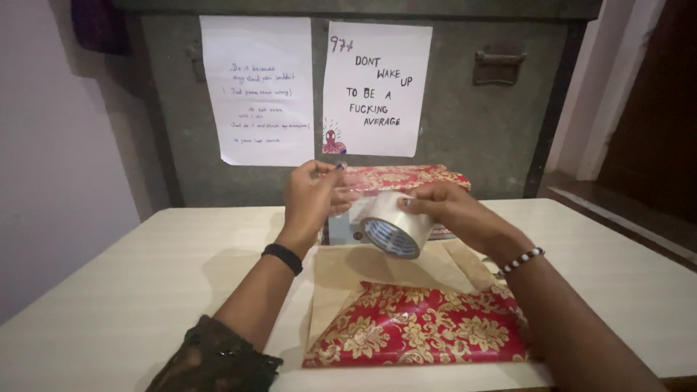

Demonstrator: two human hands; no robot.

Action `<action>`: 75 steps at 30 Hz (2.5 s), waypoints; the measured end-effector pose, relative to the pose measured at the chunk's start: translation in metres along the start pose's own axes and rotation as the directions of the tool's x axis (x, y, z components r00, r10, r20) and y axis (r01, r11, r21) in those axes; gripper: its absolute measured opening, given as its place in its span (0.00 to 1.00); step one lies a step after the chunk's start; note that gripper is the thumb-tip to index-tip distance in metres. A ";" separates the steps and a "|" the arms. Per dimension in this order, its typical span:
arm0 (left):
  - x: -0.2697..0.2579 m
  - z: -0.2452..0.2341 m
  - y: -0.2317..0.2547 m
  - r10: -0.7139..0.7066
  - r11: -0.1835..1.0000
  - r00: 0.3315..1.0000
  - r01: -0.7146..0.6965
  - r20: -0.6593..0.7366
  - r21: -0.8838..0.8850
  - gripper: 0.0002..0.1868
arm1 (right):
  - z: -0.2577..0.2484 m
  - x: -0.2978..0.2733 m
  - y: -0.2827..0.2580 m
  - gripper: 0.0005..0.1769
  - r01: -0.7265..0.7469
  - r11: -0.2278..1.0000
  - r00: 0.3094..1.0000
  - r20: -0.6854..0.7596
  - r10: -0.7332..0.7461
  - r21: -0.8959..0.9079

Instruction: The person wraps a rectangular box with red and gold patterned paper. They fold the paper around the box, apply clear tape to secure the edges, and use scissors to cut the tape. The process is shown from start to finish, resulting in a fully wrapped gift.

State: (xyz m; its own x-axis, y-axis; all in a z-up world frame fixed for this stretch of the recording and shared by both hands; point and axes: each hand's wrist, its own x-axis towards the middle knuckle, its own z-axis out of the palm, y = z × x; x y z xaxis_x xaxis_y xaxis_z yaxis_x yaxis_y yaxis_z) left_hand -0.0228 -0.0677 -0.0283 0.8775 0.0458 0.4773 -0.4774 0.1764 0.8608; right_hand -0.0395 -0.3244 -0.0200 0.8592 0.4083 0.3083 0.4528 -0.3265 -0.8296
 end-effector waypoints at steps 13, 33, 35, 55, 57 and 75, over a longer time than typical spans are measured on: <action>0.002 0.004 -0.027 0.116 0.988 0.982 -0.130 0.151 0.087 0.07 | -0.014 -0.009 0.001 0.14 0.027 0.998 0.935 0.354 -0.005 -0.057; -0.026 0.021 0.029 0.360 0.902 0.918 -0.388 0.168 0.190 0.04 | -0.085 -0.060 0.046 0.23 -0.568 0.304 0.819 -0.487 0.305 -0.765; -0.027 0.023 0.031 0.411 0.886 0.889 -0.442 0.204 0.143 0.04 | -0.080 -0.063 0.046 0.23 -0.577 0.350 0.815 -0.497 0.296 -0.738; -0.032 0.023 0.038 0.400 0.865 0.876 -0.458 0.267 0.207 0.05 | -0.101 -0.064 0.083 0.31 -0.615 0.263 0.782 -0.534 0.320 -0.743; -0.033 0.022 0.039 0.474 0.803 0.820 -0.552 0.320 0.224 0.06 | -0.113 -0.065 0.094 0.28 -0.614 0.392 0.785 -0.473 0.401 -0.685; -0.035 0.022 0.050 0.481 0.672 0.792 -0.608 0.375 0.422 0.09 | -0.051 -0.095 0.010 0.36 -0.340 0.642 0.865 -0.496 -0.072 -0.687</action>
State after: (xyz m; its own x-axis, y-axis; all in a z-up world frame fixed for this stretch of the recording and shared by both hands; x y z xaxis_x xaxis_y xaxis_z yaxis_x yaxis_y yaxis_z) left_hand -0.0783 -0.0817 0.0017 0.4486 -0.2475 0.8588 -0.8736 -0.3244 0.3628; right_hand -0.1042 -0.4095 -0.0334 0.8288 -0.0460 0.5576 0.1622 -0.9341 -0.3181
